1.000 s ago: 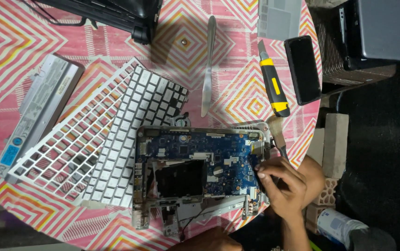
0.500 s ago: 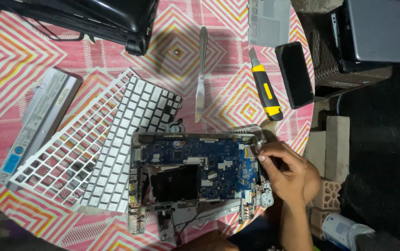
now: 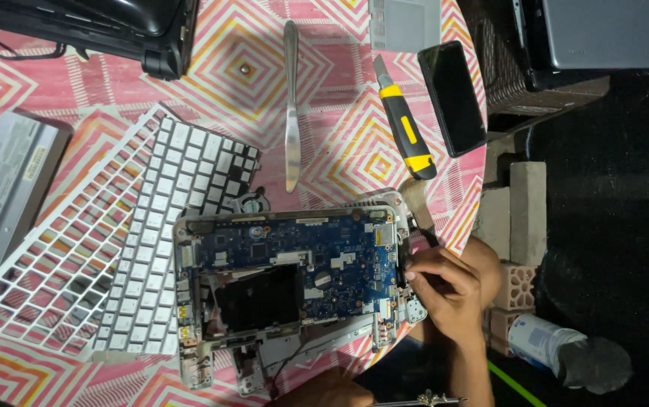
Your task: The person is unscrewing a motherboard from a laptop casing and carefully lifting it to disconnect components.
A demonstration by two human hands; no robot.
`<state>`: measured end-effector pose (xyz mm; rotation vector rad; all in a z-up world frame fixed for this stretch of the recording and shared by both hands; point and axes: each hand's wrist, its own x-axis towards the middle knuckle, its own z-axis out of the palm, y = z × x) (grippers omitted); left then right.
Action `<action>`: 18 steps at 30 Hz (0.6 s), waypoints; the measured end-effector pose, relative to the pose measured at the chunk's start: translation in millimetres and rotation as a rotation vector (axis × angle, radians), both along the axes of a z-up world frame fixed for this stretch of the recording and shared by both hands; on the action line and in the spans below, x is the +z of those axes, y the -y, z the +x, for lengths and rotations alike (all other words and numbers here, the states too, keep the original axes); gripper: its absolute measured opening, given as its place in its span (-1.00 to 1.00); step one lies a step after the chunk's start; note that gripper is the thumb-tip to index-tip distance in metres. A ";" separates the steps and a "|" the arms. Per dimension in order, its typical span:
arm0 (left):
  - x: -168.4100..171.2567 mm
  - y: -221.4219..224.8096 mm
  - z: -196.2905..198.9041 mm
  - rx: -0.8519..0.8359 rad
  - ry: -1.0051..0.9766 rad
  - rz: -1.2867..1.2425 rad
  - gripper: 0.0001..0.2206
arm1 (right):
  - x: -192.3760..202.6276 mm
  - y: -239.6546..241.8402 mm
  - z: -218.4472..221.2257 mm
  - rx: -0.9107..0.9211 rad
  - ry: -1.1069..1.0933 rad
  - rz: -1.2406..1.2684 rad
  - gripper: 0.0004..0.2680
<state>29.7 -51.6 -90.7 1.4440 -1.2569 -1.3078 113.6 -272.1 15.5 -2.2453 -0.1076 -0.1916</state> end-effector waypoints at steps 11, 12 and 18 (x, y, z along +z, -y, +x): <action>57.2 -18.4 37.8 0.026 -0.230 0.163 -0.70 | 9.7 -2.6 -1.9 0.103 -0.063 0.031 -0.96; 65.3 -20.9 43.3 0.038 -0.275 0.168 -0.70 | 13.7 -4.0 0.1 0.120 -0.090 0.022 -0.95; 68.3 -22.1 46.4 0.013 -0.276 0.194 -0.71 | 21.2 -4.4 3.2 0.125 -0.168 -0.066 -0.96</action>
